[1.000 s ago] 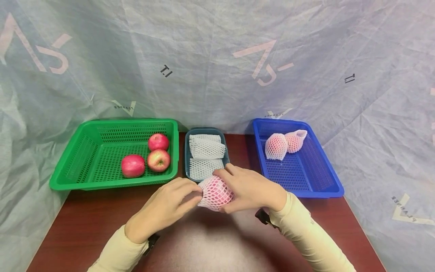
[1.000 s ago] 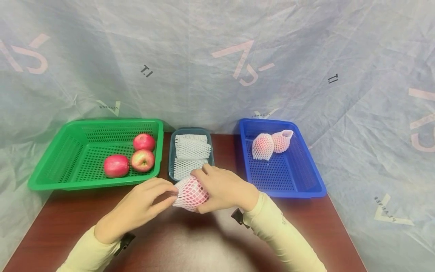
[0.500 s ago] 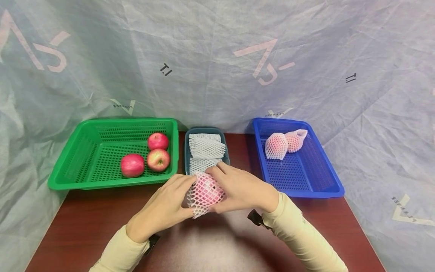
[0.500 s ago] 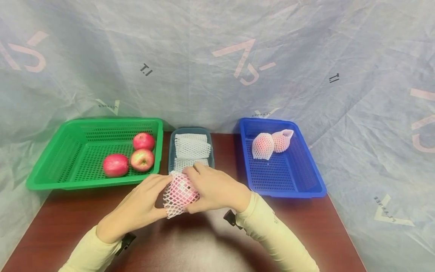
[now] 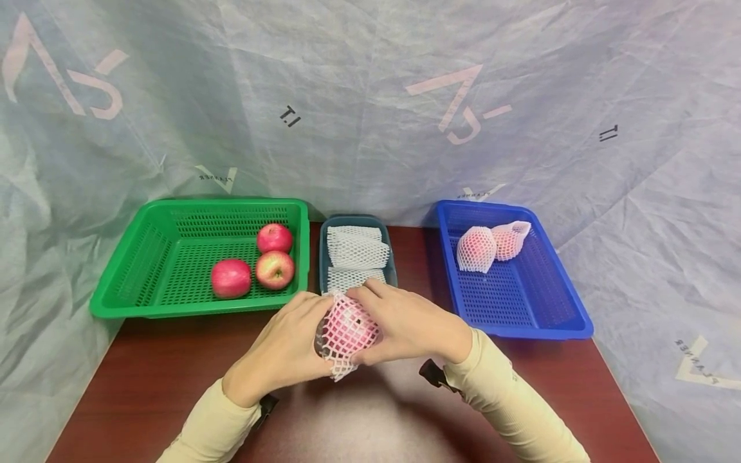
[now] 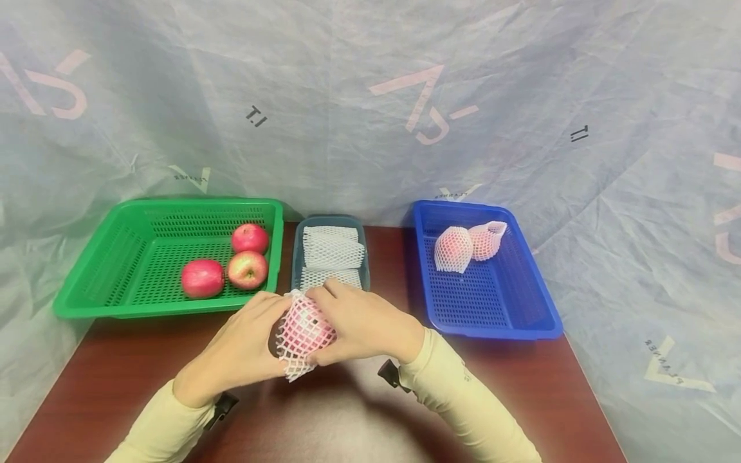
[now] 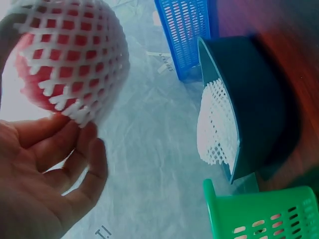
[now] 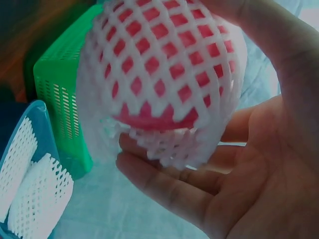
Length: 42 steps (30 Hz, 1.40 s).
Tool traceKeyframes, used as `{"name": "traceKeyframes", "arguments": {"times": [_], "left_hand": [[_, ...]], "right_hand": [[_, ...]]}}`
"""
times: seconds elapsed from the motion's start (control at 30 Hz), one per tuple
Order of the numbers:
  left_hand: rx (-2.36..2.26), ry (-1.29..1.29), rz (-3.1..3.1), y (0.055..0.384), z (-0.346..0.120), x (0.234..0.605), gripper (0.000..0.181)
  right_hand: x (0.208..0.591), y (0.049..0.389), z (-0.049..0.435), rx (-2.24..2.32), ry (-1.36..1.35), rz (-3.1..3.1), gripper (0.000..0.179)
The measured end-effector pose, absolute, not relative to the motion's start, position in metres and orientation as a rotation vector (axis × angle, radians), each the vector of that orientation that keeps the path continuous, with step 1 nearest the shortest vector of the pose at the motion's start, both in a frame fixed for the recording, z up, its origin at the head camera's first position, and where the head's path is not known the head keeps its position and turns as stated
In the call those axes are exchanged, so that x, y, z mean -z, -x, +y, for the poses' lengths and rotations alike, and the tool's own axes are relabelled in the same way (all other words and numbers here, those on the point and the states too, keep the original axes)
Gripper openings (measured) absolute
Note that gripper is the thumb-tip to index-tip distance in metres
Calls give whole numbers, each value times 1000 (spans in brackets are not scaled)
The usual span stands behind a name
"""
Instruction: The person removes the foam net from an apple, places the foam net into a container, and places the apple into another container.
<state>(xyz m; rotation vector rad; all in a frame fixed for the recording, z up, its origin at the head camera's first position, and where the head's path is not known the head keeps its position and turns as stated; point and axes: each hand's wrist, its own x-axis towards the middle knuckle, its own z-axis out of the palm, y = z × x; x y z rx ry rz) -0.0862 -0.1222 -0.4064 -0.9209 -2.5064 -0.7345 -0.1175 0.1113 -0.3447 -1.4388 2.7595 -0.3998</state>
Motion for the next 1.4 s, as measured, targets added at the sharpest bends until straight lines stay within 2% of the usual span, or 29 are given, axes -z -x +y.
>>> {"name": "traceKeyframes", "arguments": {"times": [0.47, 0.57, 0.77, 0.87, 1.03, 1.17, 1.4], "left_hand": [[784, 849, -2469, 87, -139, 410, 92], [795, 827, -2480, 87, -143, 410, 94], [844, 777, -2492, 88, -152, 410, 97], [882, 732, -2515, 86, -157, 410, 97], [918, 651, -2550, 80, -166, 408, 92], [901, 614, -2533, 72, -174, 402, 85], [865, 553, -2508, 60, -193, 397, 83]], "right_hand": [[341, 122, 115, 443, 1429, 2739, 77], [341, 125, 119, 461, 1504, 2737, 63], [342, 131, 124, 518, 1676, 2775, 17], [344, 132, 125, 519, 1679, 2787, 7], [348, 135, 127, 481, 1658, 2810, 3], [351, 141, 131, 427, 1644, 2871, 8], [351, 160, 145, 334, 1471, 3020, 9]]}}
